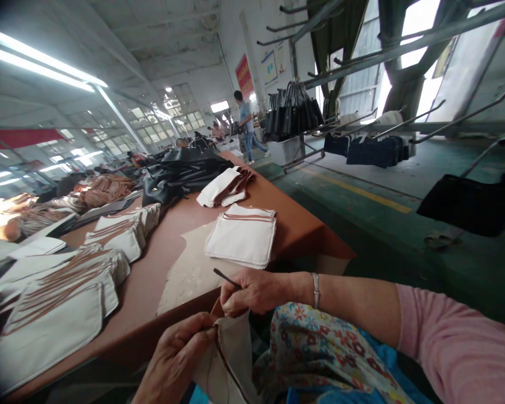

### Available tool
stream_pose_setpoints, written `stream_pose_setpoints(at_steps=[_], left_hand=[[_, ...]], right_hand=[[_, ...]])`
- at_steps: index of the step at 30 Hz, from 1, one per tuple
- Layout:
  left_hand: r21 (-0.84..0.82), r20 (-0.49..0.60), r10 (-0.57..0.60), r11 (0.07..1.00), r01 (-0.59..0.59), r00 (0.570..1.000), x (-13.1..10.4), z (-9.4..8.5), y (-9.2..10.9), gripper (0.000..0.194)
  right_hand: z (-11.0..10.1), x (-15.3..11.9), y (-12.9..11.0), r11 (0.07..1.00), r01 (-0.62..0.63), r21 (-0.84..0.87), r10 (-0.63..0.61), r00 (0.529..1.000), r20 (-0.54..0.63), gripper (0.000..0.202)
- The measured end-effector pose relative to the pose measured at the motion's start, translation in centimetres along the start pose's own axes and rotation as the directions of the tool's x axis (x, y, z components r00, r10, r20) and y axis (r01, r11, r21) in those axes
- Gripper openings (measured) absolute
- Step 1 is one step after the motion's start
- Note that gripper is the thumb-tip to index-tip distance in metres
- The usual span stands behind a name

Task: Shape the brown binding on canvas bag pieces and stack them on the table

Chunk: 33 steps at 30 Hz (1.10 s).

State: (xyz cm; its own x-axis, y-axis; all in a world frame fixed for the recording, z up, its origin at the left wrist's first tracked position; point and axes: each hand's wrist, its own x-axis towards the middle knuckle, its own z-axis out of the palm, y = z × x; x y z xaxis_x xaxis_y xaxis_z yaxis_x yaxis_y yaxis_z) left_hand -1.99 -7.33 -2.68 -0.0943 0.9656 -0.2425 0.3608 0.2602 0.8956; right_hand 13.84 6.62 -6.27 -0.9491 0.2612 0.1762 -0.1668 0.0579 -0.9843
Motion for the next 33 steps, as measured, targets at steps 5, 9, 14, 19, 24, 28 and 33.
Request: stream_pose_setpoints(at_steps=[5, 9, 14, 19, 24, 28, 33], left_hand=[[0.194, -0.091, 0.124, 0.975, -0.105, 0.988, 0.4, 0.5, -0.1, 0.021], [0.250, -0.125, 0.192, 0.956, -0.156, 0.973, 0.7, 0.9, -0.9, 0.023], [0.245, -0.115, 0.167, 0.960, -0.135, 0.979, 0.6, 0.7, -0.5, 0.027], [-0.113, -0.095, 0.002, 0.993, -0.013, 0.995, 0.2, 0.9, -1.1, 0.034], [-0.490, -0.166, -0.208, 0.866, 0.102, 0.964, 0.1, 1.6, -1.6, 0.051], [-0.541, 0.043, -0.189, 0.821, 0.182, 0.981, 0.2, 1.8, -1.0, 0.047], [-0.432, 0.104, -0.133, 0.887, 0.165, 0.986, 0.0, 1.4, -2.0, 0.042]], right_hand=[[1.1, -0.5, 0.6, 0.977, -0.099, -0.188, 0.067, 0.984, -0.167, 0.038], [1.8, -0.3, 1.1, 0.968, -0.090, -0.234, 0.042, 0.978, -0.203, 0.022], [2.5, -0.1, 0.5, 0.987, -0.144, -0.067, 0.113, 0.934, -0.339, 0.008], [3.1, -0.7, 0.1, 0.997, -0.054, 0.057, 0.072, 0.925, -0.373, 0.007], [3.1, -1.5, 0.4, 0.914, 0.297, -0.277, -0.373, 0.883, -0.285, 0.006], [2.6, -2.0, 0.4, 0.696, 0.465, -0.547, -0.584, 0.810, -0.054, 0.009], [2.4, -2.4, 0.4, 0.486, 0.512, -0.708, -0.626, 0.769, 0.127, 0.014]])
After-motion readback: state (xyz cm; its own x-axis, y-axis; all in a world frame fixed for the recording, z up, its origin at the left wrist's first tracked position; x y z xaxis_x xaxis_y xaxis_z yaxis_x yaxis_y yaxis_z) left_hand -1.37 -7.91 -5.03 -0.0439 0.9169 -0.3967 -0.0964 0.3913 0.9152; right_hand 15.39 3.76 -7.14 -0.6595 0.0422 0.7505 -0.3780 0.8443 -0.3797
